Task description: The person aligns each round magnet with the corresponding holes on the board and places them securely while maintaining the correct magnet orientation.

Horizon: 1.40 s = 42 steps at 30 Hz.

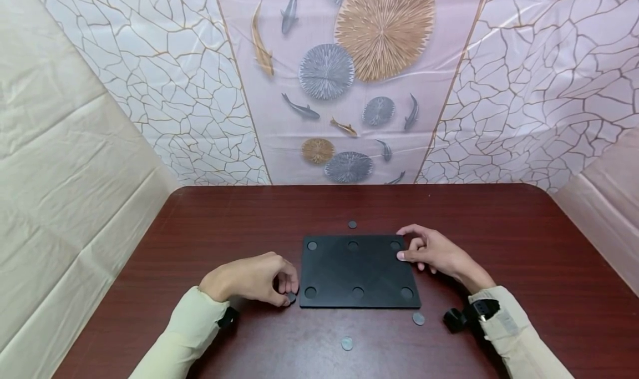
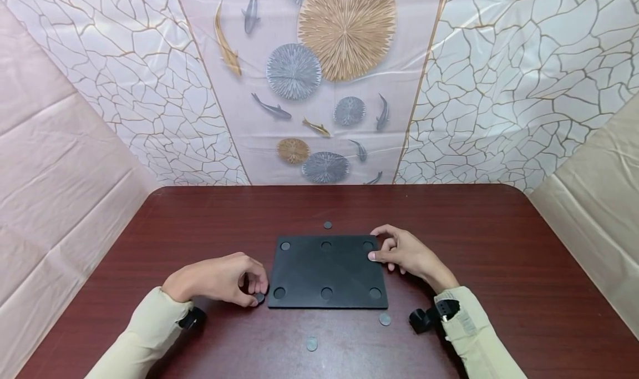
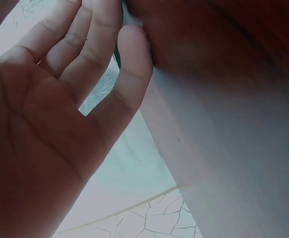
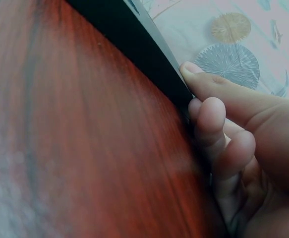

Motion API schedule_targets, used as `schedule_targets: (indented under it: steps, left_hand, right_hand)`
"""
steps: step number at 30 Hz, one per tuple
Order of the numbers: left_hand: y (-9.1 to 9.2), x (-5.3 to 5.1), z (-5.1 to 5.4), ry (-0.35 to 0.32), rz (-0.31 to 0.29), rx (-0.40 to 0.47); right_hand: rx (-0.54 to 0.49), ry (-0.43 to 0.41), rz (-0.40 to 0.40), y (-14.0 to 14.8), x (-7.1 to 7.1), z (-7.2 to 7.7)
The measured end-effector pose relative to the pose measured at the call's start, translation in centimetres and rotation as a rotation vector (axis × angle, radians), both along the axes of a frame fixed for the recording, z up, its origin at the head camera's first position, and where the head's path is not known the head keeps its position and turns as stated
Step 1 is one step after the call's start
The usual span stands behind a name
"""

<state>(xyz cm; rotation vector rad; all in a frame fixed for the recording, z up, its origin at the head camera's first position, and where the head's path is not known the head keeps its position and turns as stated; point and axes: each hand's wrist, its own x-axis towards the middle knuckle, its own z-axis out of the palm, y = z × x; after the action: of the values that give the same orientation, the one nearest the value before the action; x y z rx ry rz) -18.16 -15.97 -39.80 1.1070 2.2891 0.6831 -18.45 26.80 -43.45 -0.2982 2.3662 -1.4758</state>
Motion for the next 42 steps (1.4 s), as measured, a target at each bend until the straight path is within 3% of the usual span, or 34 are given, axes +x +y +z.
schedule_targets:
  steps: [5,12,19,29,42]
  left_hand:
    - [-0.09,-0.14,0.1,-0.007,0.009,0.005]
    - [-0.23,-0.27,0.04,0.04,0.017,0.009]
    - [-0.27,-0.31,0.12,0.039,0.031,0.029]
    - [-0.27,-0.31,0.24,0.114,0.006,0.049]
    - [-0.05,-0.14,0.17,0.137,0.023,0.068]
  right_hand:
    - [0.004,-0.001,-0.005,0.03,-0.02,0.04]
    - [-0.001,-0.002,-0.007,-0.09,0.03,0.07]
    - [0.002,-0.003,-0.006,-0.11,0.11,0.1]
    - [-0.001,0.0,-0.008,-0.12,0.04,0.09]
    - [-0.004,0.007,-0.004,-0.09,0.06,0.03]
